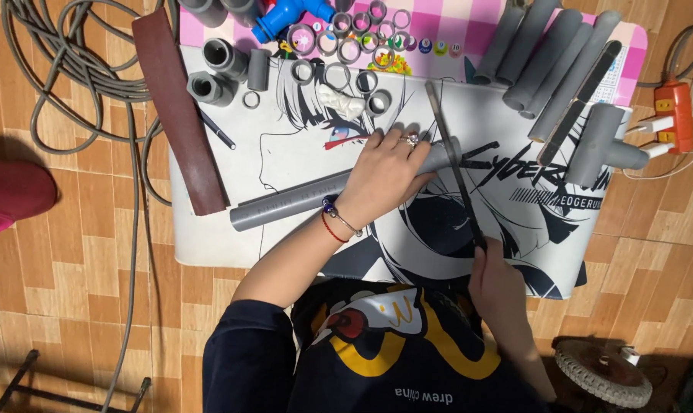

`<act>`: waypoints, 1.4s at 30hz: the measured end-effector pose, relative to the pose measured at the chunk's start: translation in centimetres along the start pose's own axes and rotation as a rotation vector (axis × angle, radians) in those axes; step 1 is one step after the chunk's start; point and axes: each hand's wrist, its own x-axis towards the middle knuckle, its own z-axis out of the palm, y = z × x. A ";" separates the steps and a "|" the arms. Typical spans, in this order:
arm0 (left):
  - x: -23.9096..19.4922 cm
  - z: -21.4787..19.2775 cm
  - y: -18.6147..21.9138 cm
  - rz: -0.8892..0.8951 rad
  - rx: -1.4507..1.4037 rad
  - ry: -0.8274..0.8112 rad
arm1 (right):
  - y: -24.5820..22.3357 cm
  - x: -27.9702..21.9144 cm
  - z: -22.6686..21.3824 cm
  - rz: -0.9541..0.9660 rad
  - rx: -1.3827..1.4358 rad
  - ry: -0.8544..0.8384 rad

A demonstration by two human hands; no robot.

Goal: The person uses a hand saw to cut a gray PVC pipe held in their left hand. They position the pipe on a table with a Cyberpunk-themed mat and saw through it, then inspect the cut end before continuing to saw another section.

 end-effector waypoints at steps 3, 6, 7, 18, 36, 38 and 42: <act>0.0 0.8 -0.4 0.023 0.020 -0.010 | 0.0 1.3 0.9 -0.027 -0.040 0.027; 0.2 0.0 -0.3 0.038 0.074 -0.013 | -0.5 0.6 0.1 -0.019 -0.036 0.021; 0.3 0.0 -0.3 0.034 0.077 -0.011 | -0.4 0.2 0.2 -0.025 -0.037 0.020; 0.1 0.6 -0.7 0.066 0.078 0.002 | -1.0 0.6 1.2 -0.033 0.004 0.019; 0.0 1.1 -1.3 0.087 0.122 0.004 | -3.9 0.3 -0.9 0.034 0.168 0.062; -0.1 1.2 -1.2 0.066 0.112 0.023 | -4.2 1.5 -0.7 -0.020 0.168 0.108; -0.3 0.9 -1.0 0.007 0.083 0.043 | -4.1 0.9 -0.4 -0.016 0.192 0.067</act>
